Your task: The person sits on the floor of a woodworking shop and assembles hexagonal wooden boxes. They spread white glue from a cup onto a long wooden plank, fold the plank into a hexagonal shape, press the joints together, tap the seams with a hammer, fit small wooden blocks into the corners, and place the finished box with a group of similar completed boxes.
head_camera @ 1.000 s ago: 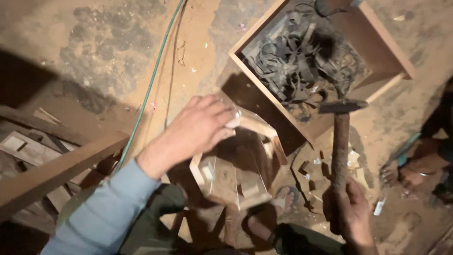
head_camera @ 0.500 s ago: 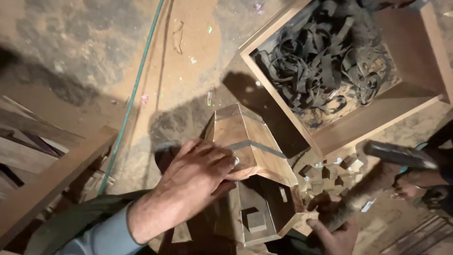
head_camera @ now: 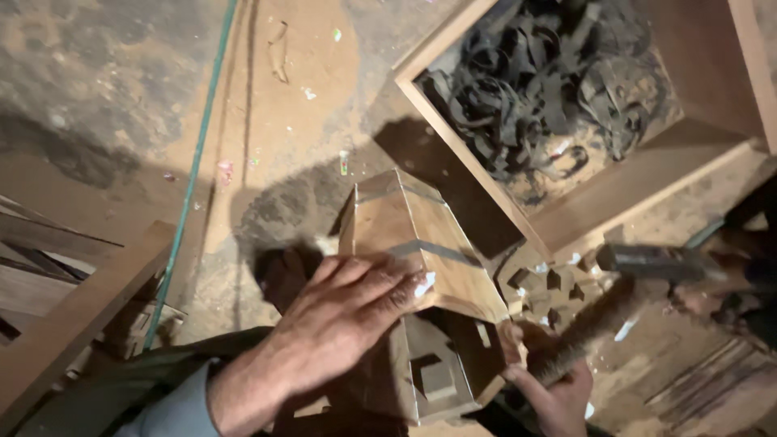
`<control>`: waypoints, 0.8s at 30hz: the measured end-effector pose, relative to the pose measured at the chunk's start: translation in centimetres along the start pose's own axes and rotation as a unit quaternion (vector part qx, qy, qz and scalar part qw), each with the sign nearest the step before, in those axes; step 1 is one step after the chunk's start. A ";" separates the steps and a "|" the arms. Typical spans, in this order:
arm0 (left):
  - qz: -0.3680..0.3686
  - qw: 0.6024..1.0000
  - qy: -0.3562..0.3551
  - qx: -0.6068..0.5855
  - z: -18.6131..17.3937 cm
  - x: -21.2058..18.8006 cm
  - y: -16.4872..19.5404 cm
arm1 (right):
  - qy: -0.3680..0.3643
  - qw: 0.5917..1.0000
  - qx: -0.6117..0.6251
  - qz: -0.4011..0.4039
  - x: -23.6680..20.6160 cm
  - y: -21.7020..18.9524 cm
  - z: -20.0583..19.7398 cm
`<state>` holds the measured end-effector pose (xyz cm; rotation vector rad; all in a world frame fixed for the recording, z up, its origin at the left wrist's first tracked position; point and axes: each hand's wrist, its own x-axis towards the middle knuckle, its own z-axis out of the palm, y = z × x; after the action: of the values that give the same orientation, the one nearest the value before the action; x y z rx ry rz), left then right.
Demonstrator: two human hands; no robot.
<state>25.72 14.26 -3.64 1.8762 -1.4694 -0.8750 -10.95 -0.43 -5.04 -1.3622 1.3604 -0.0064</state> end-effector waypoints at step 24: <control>0.029 0.979 0.020 0.203 0.7 1.1 9.2 | -0.020 0.965 0.248 -0.081 -12.1 -2.9 -9.7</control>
<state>19.97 11.24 2.99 2.1082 -1.7704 -0.5314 -19.45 0.37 8.23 -1.0359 1.1113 -0.4020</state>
